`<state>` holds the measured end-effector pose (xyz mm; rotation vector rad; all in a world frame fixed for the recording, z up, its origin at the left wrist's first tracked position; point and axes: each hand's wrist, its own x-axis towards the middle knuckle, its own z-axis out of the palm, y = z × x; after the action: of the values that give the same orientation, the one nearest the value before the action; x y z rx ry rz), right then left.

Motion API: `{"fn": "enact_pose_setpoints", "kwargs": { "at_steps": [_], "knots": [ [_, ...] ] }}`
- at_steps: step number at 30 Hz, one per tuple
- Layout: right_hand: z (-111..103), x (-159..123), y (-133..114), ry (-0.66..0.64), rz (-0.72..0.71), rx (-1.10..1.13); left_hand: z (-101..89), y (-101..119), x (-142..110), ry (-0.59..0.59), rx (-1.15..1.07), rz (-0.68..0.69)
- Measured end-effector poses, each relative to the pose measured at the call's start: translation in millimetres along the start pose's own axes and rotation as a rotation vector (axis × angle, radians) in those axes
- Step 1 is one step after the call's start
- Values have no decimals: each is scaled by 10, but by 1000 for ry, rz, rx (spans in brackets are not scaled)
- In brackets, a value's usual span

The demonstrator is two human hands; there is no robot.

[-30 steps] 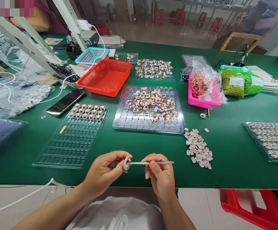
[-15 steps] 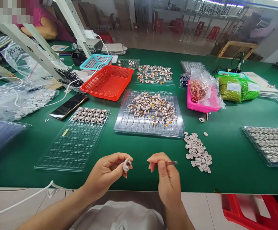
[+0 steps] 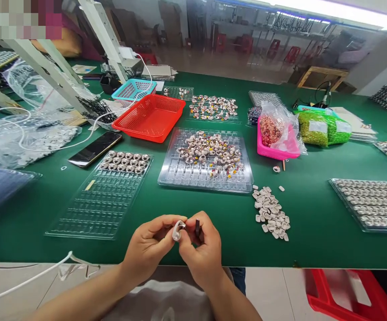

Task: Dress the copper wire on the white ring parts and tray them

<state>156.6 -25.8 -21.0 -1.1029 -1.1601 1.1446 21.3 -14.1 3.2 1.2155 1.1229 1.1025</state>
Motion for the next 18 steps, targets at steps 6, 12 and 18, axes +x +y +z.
{"fn": "enact_pose_setpoints", "kwargs": {
  "at_steps": [6,12,18],
  "knots": [
    [9,28,27,15,59,124,-42,48,10,-101,-45,-12],
    [-50,61,-84,-15,158,33,-103,59,37,-145,-69,-27],
    [-41,52,-68,-17,174,6,-71,46,21,-122,-54,-77]
  ]
}}
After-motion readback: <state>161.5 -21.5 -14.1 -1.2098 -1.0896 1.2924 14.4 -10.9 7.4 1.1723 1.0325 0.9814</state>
